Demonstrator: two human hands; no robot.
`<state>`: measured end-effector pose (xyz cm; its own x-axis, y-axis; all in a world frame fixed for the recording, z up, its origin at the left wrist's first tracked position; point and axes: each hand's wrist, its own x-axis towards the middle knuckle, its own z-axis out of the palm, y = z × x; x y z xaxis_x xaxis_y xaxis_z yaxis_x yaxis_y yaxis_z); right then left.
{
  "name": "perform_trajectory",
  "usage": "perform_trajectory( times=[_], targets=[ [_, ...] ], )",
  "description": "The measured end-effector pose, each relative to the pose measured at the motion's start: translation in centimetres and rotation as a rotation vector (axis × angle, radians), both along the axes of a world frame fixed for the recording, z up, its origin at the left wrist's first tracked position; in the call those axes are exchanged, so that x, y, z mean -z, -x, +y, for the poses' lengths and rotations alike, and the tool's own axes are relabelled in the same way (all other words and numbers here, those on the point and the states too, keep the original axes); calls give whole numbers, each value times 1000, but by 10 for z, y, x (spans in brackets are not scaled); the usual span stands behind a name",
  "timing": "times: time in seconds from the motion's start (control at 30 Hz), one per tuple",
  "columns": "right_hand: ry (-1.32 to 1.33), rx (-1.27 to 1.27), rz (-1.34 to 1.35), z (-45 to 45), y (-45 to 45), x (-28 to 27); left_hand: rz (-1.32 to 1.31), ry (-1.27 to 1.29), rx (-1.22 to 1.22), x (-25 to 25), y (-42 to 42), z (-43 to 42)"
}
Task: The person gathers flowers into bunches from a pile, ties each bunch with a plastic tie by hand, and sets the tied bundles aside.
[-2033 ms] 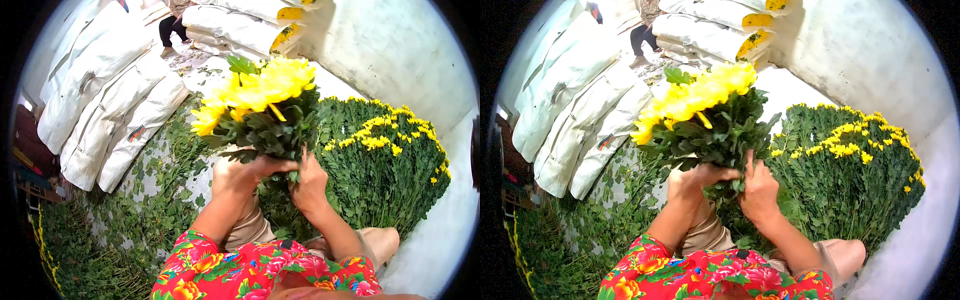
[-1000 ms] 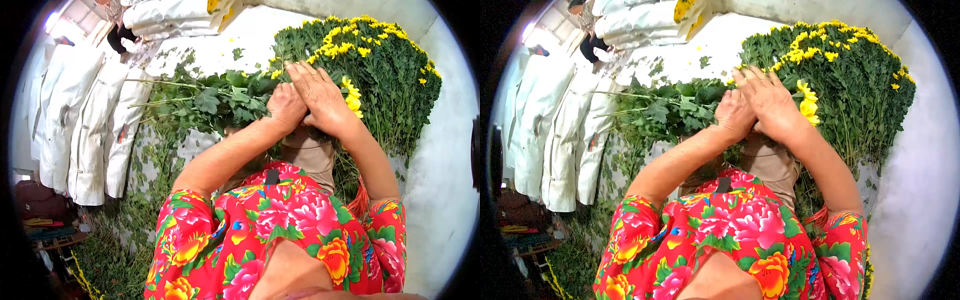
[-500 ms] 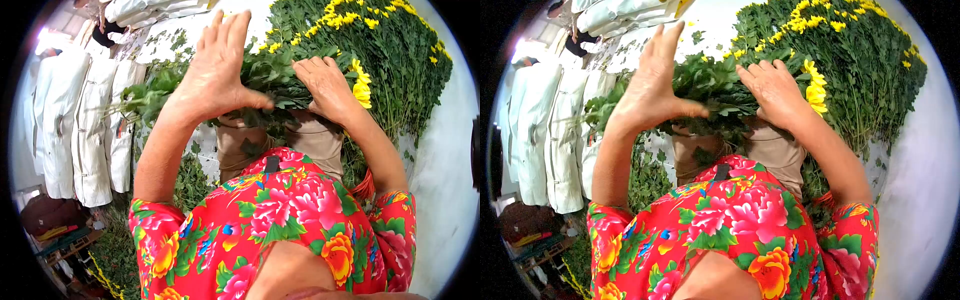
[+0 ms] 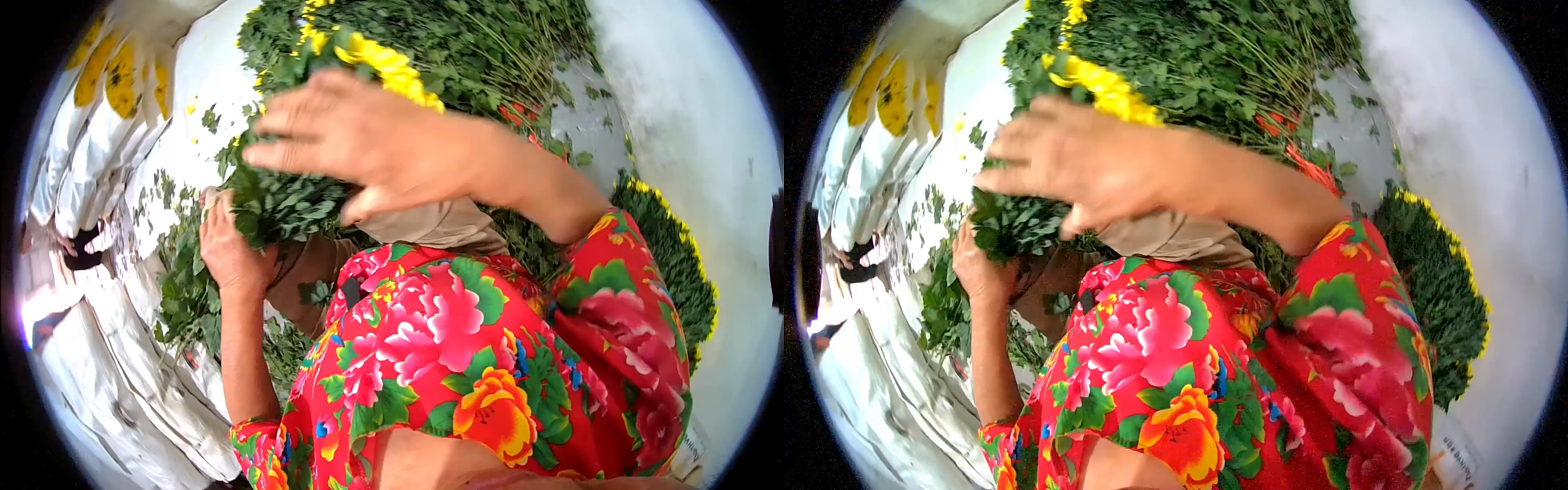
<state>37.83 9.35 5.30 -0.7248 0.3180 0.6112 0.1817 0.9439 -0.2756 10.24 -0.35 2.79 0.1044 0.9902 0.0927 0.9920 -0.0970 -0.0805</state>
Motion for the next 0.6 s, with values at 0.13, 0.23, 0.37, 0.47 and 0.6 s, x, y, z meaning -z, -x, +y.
perform_trajectory(
  times=[0.13,0.23,0.37,0.47,0.6],
  targets=[
    [208,670,60,25,-123,3,48,50,-17,-2,9,-5],
    [249,1128,-280,43,-244,87,-30,-1,54,-4,9,-5],
    [804,1218,-757,1,-338,242,-36,-71,147,3,22,-7],
    [807,1343,-812,-58,-359,305,-42,-91,182,-1,17,-4],
    [1048,1339,-930,-115,-322,305,-95,-92,178,-11,43,-21]
  ],
)
